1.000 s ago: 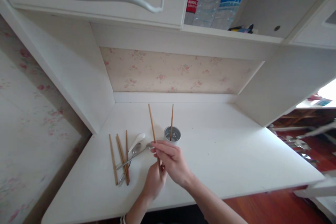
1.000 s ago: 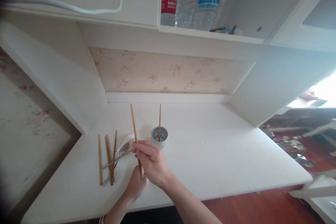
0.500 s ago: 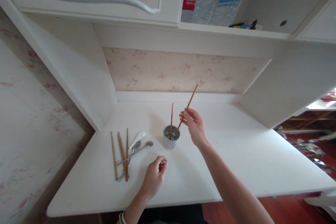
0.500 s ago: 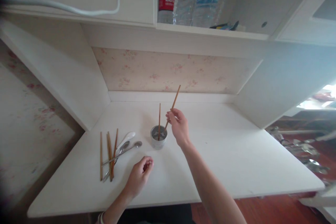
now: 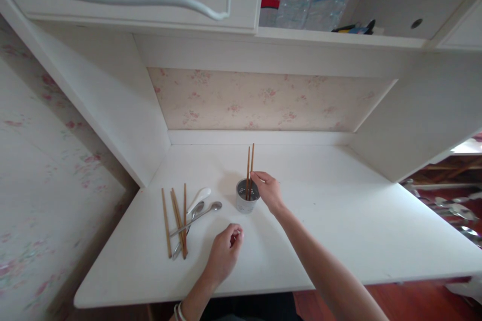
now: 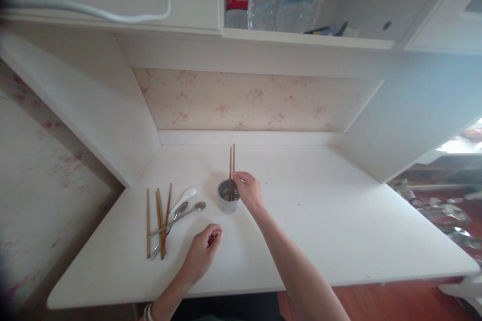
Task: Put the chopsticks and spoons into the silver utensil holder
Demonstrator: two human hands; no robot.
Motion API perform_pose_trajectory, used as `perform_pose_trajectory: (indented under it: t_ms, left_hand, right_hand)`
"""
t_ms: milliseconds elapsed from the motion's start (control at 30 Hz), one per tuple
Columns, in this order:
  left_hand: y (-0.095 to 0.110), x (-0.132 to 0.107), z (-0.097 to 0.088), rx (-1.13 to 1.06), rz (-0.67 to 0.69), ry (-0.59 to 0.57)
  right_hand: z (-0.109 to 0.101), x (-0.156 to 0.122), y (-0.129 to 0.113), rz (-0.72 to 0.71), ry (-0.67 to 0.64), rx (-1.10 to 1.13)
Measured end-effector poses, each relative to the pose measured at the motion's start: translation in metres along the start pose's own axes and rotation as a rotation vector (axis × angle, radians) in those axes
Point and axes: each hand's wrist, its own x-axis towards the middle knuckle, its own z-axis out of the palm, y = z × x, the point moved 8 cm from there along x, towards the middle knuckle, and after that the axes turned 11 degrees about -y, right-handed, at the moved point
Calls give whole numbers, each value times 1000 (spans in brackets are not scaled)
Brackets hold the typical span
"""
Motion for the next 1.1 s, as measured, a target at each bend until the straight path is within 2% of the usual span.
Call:
perform_pose_trajectory:
  t_ms: [367, 700, 1100]
  left_hand:
    - [2, 1, 0, -24, -1, -14]
    - [-1, 0, 2, 2, -5, -8]
    - [6, -1, 0, 42, -17, 4]
  right_hand:
    - [7, -2, 11, 24, -36, -49]
    - [8, -7, 12, 23, -47, -4]
    - [10, -5, 14, 19, -43, 55]
